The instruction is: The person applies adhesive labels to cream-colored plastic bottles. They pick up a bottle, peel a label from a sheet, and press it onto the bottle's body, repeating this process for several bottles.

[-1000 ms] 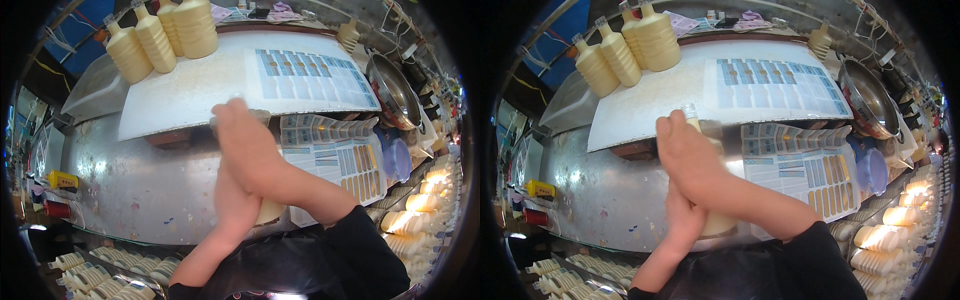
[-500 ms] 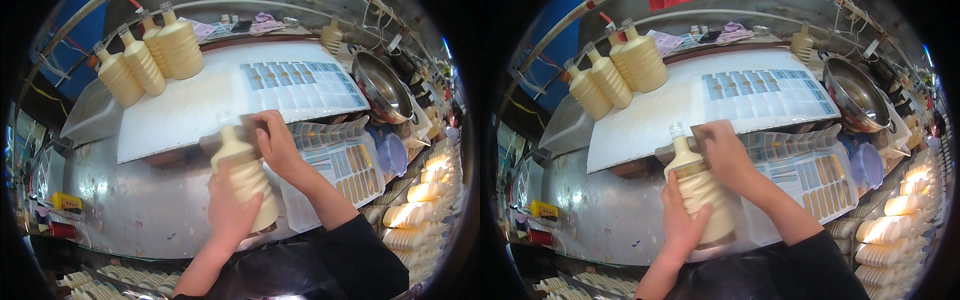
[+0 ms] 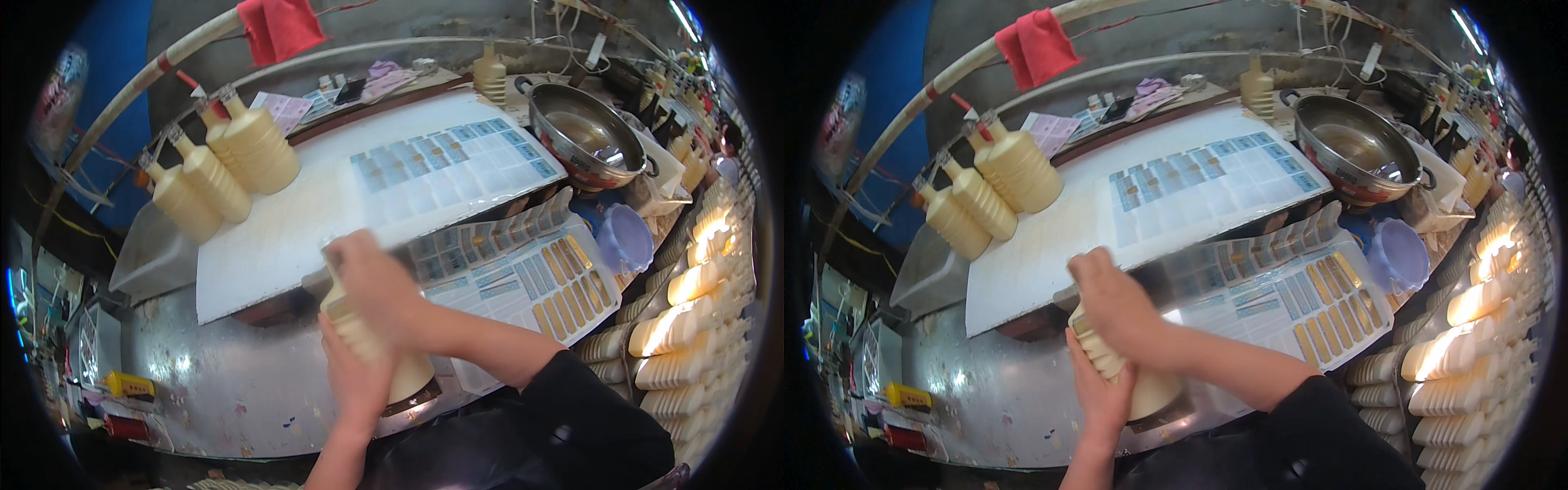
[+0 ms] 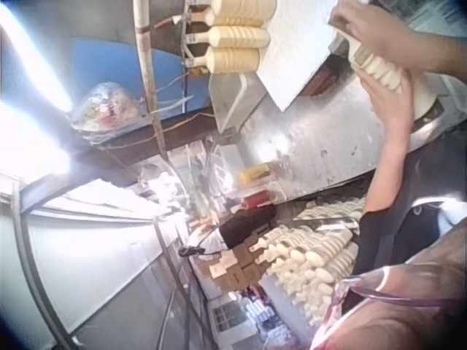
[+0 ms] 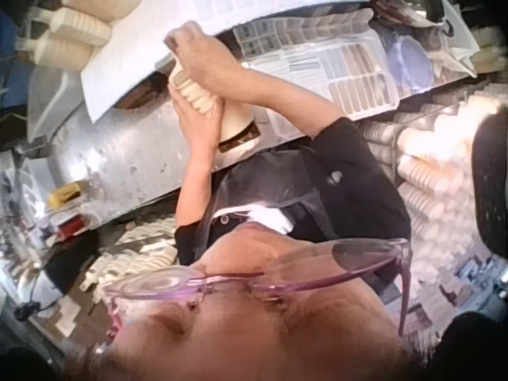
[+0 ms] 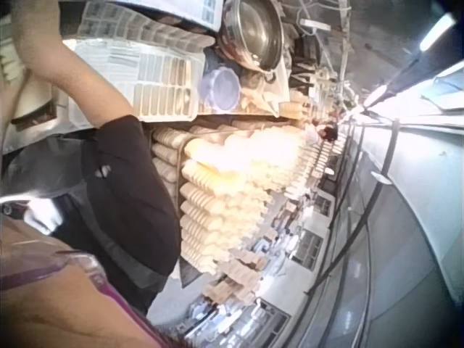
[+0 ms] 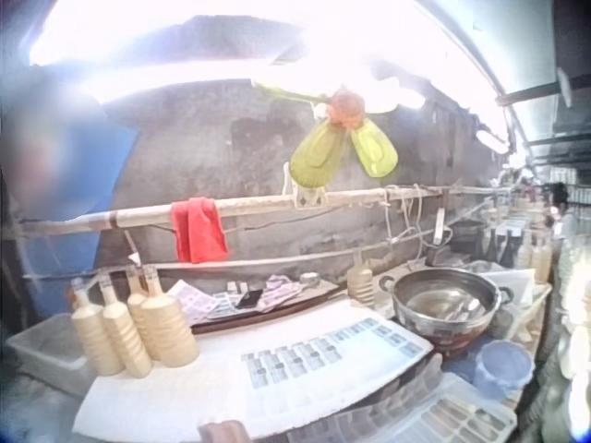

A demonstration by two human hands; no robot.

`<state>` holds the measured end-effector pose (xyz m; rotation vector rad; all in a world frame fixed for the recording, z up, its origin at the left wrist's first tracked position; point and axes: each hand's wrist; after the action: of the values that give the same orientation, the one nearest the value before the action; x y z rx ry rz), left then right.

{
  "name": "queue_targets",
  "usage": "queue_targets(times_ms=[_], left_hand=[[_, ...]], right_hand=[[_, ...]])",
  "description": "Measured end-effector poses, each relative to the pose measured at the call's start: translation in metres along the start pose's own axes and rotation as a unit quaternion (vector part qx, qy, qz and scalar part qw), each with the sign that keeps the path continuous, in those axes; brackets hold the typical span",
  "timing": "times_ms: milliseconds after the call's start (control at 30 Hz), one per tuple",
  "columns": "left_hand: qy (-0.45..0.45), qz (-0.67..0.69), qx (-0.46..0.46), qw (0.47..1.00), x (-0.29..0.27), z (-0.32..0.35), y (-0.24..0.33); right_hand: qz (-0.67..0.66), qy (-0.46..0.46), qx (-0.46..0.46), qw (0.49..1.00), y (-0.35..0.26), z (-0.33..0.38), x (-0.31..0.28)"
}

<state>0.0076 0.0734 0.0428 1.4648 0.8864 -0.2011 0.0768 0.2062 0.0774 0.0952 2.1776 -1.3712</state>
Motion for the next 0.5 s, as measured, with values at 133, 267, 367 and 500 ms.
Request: queue_targets(times_ms=[133,267,367,500], left_hand=[[-0.017,0.024,0.039,0.999,-0.001,-0.004,-0.002],[-0.055,0.059,0.004,0.997,-0.004,-0.002,0.006],[-0.068,0.053,-0.026,0.996,-0.011,-0.001,0.012],[-0.001,0.015,0.085,0.996,-0.001,0.002,-0.004]], right_hand=[[0.224,0.021,-0.149,0.963,-0.026,0.002,0.028],[0.349,0.043,-0.189,0.917,-0.029,-0.001,0.061],[0.292,-0.032,-0.128,0.947,-0.035,-0.002,0.054],[0.132,-0.001,-0.162,0.978,-0.001,0.003,-0.002]])
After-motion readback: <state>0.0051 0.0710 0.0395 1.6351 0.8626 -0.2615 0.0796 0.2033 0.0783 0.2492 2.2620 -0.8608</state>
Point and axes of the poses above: each hand's wrist, its own z-axis away from the middle knuckle, its own x-axis out of the palm, y = z × x, and after that the axes turned 6 degrees about x, right-handed
